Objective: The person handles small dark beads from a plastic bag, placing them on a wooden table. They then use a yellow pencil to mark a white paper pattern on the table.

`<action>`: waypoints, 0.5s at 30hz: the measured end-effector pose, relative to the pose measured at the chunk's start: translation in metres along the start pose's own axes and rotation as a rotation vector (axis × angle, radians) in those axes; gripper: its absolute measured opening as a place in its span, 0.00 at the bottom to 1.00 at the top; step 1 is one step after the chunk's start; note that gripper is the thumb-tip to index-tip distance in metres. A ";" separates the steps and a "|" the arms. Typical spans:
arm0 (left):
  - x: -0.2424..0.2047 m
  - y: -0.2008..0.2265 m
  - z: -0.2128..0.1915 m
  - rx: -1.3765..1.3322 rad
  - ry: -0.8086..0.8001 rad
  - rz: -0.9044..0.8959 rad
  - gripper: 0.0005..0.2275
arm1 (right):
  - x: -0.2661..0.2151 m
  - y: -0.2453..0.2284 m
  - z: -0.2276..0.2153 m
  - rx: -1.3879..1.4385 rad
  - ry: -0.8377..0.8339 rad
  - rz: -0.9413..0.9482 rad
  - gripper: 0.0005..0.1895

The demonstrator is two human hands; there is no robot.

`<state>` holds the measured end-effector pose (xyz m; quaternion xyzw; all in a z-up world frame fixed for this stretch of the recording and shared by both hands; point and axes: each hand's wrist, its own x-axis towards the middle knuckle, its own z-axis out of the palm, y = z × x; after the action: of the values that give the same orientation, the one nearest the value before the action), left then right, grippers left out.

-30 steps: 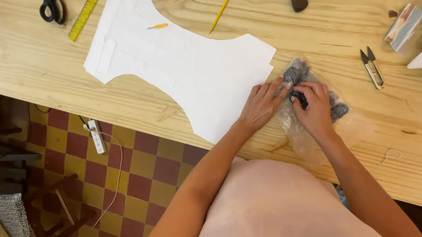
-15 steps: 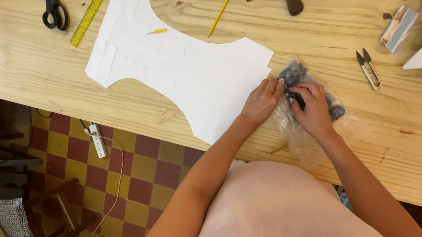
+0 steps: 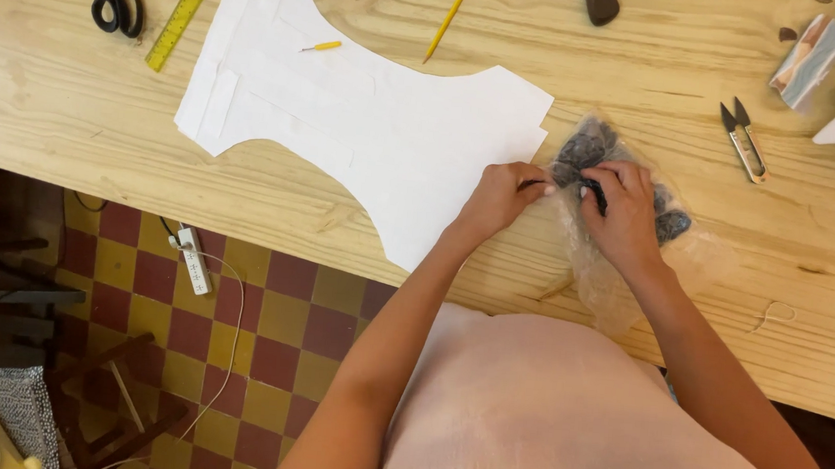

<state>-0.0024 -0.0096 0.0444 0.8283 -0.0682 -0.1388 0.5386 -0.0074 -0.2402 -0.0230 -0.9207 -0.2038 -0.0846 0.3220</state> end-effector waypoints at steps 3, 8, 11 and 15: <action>0.000 -0.043 0.016 -0.609 0.020 -0.279 0.08 | 0.001 0.002 0.002 -0.007 -0.001 0.001 0.13; -0.006 -0.050 0.009 -1.039 0.048 -0.319 0.09 | 0.001 0.001 0.000 -0.009 -0.015 -0.019 0.13; -0.009 -0.043 0.003 -1.147 0.040 -0.346 0.08 | 0.002 -0.001 -0.001 0.000 -0.019 -0.025 0.13; -0.007 -0.042 -0.003 -1.228 -0.021 -0.389 0.07 | 0.000 0.002 0.001 0.006 -0.018 -0.028 0.15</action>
<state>-0.0094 0.0122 0.0088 0.3649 0.1698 -0.2556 0.8790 -0.0061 -0.2413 -0.0247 -0.9174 -0.2196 -0.0802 0.3219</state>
